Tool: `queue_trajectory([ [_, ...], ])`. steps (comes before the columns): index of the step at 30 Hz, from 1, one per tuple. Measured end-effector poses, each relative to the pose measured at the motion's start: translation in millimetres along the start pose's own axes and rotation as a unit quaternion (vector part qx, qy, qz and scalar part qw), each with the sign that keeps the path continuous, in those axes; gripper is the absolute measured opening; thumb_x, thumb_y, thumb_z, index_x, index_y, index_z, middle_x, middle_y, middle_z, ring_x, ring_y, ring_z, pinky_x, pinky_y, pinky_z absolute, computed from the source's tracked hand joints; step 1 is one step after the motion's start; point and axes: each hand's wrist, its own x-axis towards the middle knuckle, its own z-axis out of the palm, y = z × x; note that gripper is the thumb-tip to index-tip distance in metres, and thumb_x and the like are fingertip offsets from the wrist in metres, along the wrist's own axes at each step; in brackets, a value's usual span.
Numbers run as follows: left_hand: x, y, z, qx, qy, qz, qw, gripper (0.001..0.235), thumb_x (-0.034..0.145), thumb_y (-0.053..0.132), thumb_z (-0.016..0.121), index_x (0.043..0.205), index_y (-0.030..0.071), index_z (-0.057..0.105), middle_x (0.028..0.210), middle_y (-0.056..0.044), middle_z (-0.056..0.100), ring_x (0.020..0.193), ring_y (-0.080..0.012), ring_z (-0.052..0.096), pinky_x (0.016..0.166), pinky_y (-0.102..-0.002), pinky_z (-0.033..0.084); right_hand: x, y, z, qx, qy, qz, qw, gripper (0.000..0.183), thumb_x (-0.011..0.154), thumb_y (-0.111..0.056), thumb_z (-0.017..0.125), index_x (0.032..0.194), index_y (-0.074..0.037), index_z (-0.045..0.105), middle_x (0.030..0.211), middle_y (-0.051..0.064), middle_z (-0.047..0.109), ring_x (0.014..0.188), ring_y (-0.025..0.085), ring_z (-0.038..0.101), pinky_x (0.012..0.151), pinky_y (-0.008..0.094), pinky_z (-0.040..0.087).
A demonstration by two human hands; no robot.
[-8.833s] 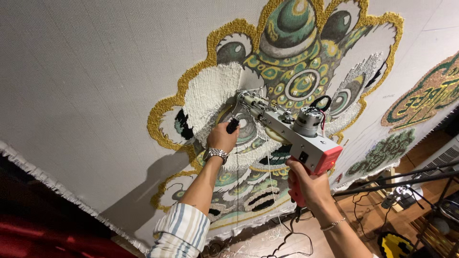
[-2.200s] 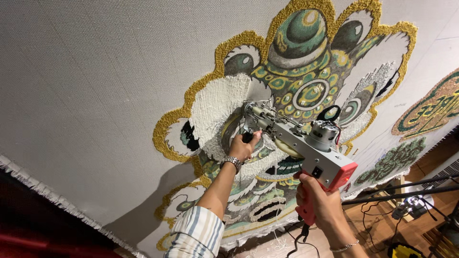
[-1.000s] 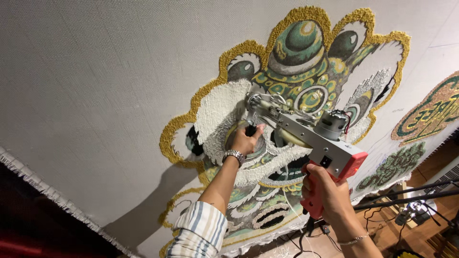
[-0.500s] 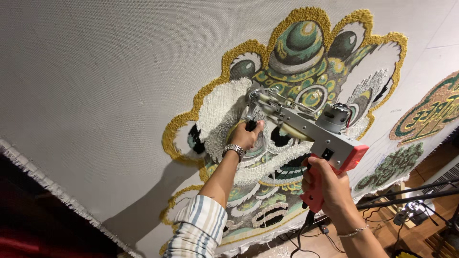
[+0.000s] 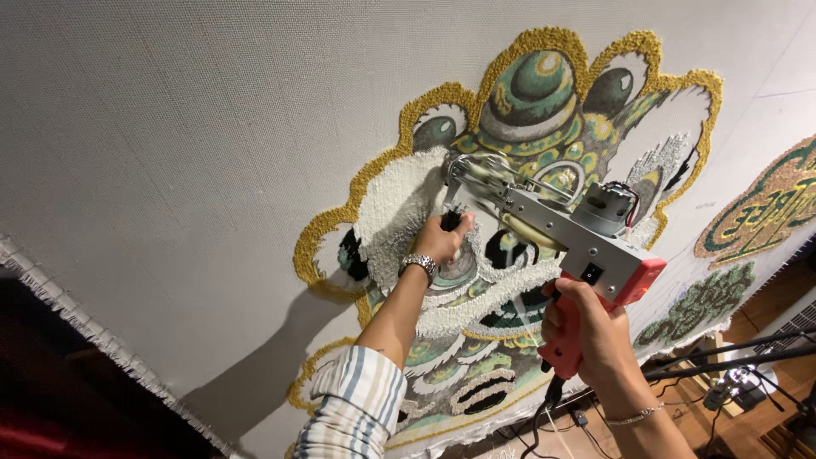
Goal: The person uses a handheld tufting gun to apply white yarn into a stretched fabric canvas, following a pre-drawn design of a stylized hand. The operator guides the tool along the contours of the design, building up the pile to create a textured rug.
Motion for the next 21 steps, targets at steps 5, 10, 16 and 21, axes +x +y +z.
queue_trajectory([
  [5,7.5,1.0,3.4,-0.028,-0.001,0.005,1.000,0.051,0.091,0.058,0.068,0.082,0.008,0.067,0.060,0.001,0.062,0.046,-0.0112,0.057,0.044,-0.031,0.046,-1.0,-5.6,2.8,0.004,0.007,-0.032,0.999,0.022,0.089,-0.020,0.067,0.093,0.000,0.059,0.070,0.007,0.054,0.054,0.017,0.049,0.045,0.034,0.040],
  [10,5.6,4.9,3.6,-0.019,0.013,0.012,1.000,0.050,0.089,0.055,0.071,0.087,0.006,0.072,0.061,0.000,0.064,0.045,-0.0119,0.059,0.045,-0.030,0.048,-2.8,-7.7,3.0,0.014,0.016,-0.016,1.000,0.021,0.088,-0.020,0.067,0.096,-0.001,0.061,0.069,0.005,0.052,0.055,0.018,0.051,0.047,0.035,0.042],
  [16,27.4,-14.0,19.6,-0.079,-0.098,0.097,0.987,0.060,0.082,0.052,0.072,0.133,0.019,0.067,0.084,-0.002,0.079,0.044,-0.0087,0.059,0.046,-0.027,0.051,-2.7,-6.8,-11.9,0.003,-0.012,-0.010,1.000,0.033,0.089,-0.021,0.065,0.109,0.004,0.071,0.065,0.003,0.046,0.057,0.016,0.048,0.049,0.032,0.041],
  [21,46.0,-24.4,49.1,-0.096,-0.166,0.124,0.974,0.061,0.088,0.051,0.073,0.136,0.015,0.062,0.102,0.001,0.080,0.050,-0.0076,0.053,0.049,-0.026,0.048,0.8,-6.6,-42.3,0.020,-0.005,-0.006,1.000,0.038,0.090,-0.020,0.066,0.117,0.003,0.055,0.072,0.002,0.047,0.061,0.015,0.047,0.050,0.033,0.040],
])
